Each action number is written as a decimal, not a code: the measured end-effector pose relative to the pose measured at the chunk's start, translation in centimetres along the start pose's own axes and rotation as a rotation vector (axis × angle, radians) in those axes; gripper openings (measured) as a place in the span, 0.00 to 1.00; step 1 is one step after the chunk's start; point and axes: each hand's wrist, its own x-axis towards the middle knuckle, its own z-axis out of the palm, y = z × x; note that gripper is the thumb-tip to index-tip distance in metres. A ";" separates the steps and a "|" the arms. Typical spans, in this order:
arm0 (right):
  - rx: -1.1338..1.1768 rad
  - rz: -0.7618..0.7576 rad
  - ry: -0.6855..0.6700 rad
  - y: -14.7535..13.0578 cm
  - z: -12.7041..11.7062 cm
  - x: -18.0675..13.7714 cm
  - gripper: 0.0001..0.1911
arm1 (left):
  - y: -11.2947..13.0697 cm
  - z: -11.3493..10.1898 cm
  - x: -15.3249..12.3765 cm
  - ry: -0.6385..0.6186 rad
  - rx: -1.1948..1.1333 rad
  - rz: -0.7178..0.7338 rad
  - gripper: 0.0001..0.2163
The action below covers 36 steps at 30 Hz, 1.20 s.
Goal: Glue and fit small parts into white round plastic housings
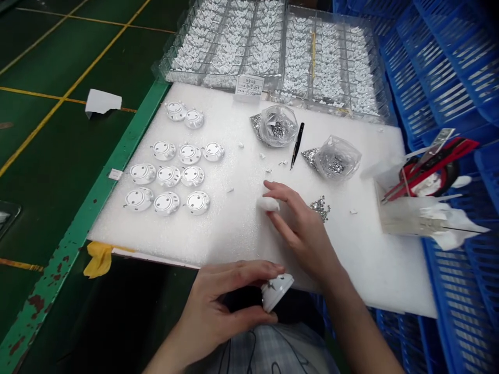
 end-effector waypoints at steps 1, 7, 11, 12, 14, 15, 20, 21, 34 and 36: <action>0.079 0.010 0.018 0.0 0.1 -0.1 0.13 | 0.0 0.0 -0.1 0.011 -0.022 -0.023 0.25; 0.646 0.027 0.298 0.8 -2.0 -1.8 0.13 | 0.2 1.0 0.5 0.087 -0.482 -0.420 0.17; 0.782 0.078 0.410 1.4 -4.2 -1.4 0.17 | 0.4 2.0 2.0 0.159 -0.805 -0.615 0.20; 0.811 0.110 0.412 1.4 -4.7 -1.2 0.18 | 0.5 2.2 2.4 0.161 -0.847 -0.648 0.20; 0.840 0.147 0.417 1.0 -5.4 -0.6 0.22 | 0.6 2.5 3.0 0.148 -0.903 -0.682 0.20; 0.825 0.149 0.433 0.7 -5.7 -0.4 0.25 | 0.6 2.6 3.3 0.148 -0.913 -0.689 0.20; 0.520 -0.098 0.617 -0.6 -6.0 0.0 0.29 | 0.6 2.9 3.9 0.216 -0.907 -0.693 0.15; 0.431 -0.181 0.633 -0.7 -6.0 -0.1 0.29 | 0.7 3.0 3.9 0.226 -0.904 -0.697 0.15; -0.147 -0.513 0.755 -0.8 -3.4 0.2 0.31 | 0.8 3.2 3.9 0.239 -0.911 -0.713 0.15; -0.149 -0.537 0.735 -0.8 -3.3 0.3 0.31 | 0.7 3.2 3.9 0.238 -0.914 -0.709 0.15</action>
